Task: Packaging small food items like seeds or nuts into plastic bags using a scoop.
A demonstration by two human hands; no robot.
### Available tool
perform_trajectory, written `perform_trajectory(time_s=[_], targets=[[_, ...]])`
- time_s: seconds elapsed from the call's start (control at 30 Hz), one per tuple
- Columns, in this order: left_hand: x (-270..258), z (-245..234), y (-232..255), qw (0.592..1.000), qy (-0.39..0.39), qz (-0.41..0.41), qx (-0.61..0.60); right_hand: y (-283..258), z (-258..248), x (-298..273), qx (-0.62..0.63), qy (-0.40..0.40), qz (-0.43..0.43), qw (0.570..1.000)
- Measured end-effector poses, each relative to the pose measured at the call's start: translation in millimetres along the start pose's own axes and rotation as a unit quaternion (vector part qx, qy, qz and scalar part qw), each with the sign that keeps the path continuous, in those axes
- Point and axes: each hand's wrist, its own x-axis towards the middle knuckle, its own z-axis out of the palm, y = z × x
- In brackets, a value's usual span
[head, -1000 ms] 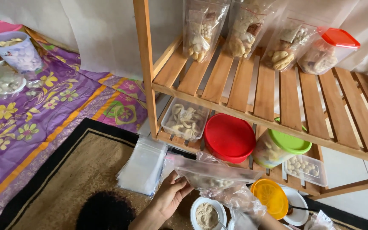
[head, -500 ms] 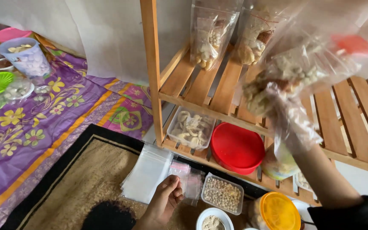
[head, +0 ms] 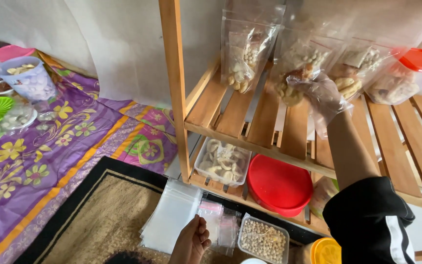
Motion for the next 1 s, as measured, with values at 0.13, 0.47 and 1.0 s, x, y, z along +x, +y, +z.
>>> perform_trajectory(time_s=[0.13,0.47,1.0], targets=[[8.4,-9.2,5.3,1.0,0.021,-0.014,-0.005,8.7,-12.5,26.3,-0.114,-0.045,0.006,0.992],[9.0,-4.0,6.4,1.0,0.012,-0.021,0.016,78.5,-105.7,145.4,-0.553,0.045,0.017,0.832],[20.9,-12.4,-10.7,0.999,0.019,-0.025,0.025,35.8,-57.5,69.6,-0.526,0.126,0.035,0.84]])
